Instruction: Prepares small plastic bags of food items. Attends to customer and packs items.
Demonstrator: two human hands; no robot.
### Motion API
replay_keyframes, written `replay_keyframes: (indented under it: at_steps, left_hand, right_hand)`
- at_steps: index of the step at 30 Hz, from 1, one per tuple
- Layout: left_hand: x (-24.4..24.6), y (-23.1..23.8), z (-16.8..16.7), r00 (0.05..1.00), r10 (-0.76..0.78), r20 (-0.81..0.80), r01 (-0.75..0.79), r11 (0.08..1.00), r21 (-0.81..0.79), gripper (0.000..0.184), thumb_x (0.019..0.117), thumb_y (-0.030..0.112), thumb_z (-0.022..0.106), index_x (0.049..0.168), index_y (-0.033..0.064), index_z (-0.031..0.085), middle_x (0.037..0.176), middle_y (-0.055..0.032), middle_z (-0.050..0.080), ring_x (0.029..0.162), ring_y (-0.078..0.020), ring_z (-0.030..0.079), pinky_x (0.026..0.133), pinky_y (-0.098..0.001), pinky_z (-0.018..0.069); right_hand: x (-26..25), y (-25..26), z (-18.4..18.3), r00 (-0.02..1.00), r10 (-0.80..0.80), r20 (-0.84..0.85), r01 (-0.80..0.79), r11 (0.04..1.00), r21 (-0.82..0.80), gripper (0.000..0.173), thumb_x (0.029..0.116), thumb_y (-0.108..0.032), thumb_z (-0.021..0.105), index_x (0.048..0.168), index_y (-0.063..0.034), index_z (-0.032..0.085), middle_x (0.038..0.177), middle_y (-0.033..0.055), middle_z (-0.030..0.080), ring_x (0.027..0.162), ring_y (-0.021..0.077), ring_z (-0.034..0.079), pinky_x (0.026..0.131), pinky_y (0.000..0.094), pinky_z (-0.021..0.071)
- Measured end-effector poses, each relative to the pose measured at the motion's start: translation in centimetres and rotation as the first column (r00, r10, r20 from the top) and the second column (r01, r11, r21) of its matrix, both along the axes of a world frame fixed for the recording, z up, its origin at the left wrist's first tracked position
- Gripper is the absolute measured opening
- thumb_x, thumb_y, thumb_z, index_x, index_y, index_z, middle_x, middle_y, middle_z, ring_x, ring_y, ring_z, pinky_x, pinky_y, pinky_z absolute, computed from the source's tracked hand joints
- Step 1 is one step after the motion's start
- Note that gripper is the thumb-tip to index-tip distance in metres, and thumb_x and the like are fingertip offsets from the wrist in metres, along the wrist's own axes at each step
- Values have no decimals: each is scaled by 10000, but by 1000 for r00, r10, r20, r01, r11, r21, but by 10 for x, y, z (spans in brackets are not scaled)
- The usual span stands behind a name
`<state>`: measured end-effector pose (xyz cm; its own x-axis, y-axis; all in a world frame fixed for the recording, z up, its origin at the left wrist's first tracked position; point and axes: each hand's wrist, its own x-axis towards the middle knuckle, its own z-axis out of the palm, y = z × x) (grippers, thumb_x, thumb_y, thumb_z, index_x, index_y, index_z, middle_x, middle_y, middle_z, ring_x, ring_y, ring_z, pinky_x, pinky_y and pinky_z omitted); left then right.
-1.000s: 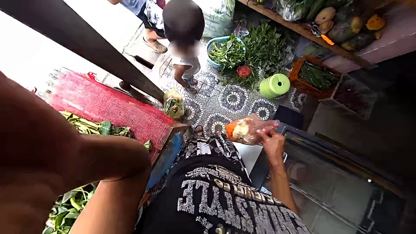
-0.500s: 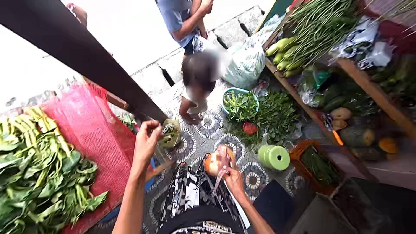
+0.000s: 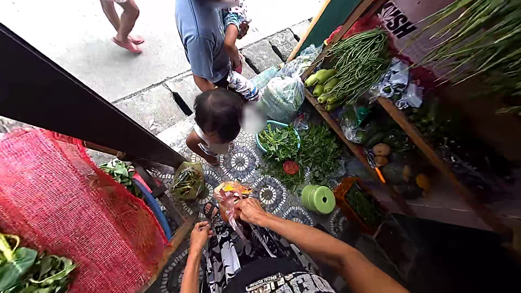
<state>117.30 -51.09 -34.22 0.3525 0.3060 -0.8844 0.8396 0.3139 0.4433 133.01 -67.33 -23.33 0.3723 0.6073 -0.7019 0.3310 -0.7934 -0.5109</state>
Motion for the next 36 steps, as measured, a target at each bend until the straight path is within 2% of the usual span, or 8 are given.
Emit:
replay_keyframes:
  at_steps: [6,10,15,21,24,27,30,36]
  left_hand:
    - [38,17,-46,979,201,-26,-200,980,6,374,1051,50,500,1400,-72,444,1174,-265,601,894,-278,641,816,-418,549]
    - [59,28,-116,929,367,-45,-364,929,60,465,1032,79,528,1465,-34,404,1297,-289,584,1073,-361,646,908,-498,542]
    - [95,55,-198,853,519,61,-522,847,100,516,1033,123,557,1521,20,424,1461,-279,510,1307,-393,537,1068,-529,439]
    - [122,88,-287,907,420,-30,-404,888,219,437,999,208,648,1424,115,608,1536,-300,418,1447,-476,349,1191,-578,277]
    - [109,92,-329,900,434,37,-433,882,186,545,997,229,670,1495,75,508,1613,-299,284,1474,-478,308,1176,-609,303]
    - [83,82,-347,801,583,139,-599,774,204,476,1046,196,588,1467,-6,497,1529,-240,461,1411,-382,454,1164,-548,355]
    - [55,61,-351,622,768,154,-770,564,298,345,1067,137,522,1349,-56,570,1263,-248,655,1142,-325,652,1009,-481,495]
    - [31,34,-340,700,706,105,-688,628,365,420,1054,78,477,1422,-119,430,1195,-296,621,1000,-290,661,895,-416,552]
  right_hand:
    - [15,39,-32,988,149,-34,-152,986,-68,284,1029,-145,526,1177,25,698,1206,244,689,1184,411,636,1006,605,457]
    - [26,59,-64,962,266,-63,-272,955,-118,281,1021,-108,522,1176,37,706,1229,247,684,1211,399,630,1040,571,453]
    - [48,70,-139,928,369,46,-370,928,33,220,966,-81,571,1003,30,758,1049,223,738,1053,406,702,904,578,528]
    - [67,83,-203,860,494,128,-511,833,213,133,901,-29,642,900,37,758,915,215,738,912,417,727,776,577,565]
    - [76,96,-233,797,577,180,-603,736,309,110,862,11,642,883,24,749,884,202,730,864,408,727,726,561,574]
    - [82,124,-253,760,625,178,-644,687,337,129,875,17,634,921,30,754,938,215,737,911,432,719,753,579,563]
    - [77,154,-269,766,620,170,-635,690,348,141,900,-42,632,935,30,749,953,214,733,939,436,711,767,584,550]
    - [48,180,-302,881,451,145,-469,783,408,178,921,-21,597,955,22,766,944,203,743,907,409,719,769,562,558]
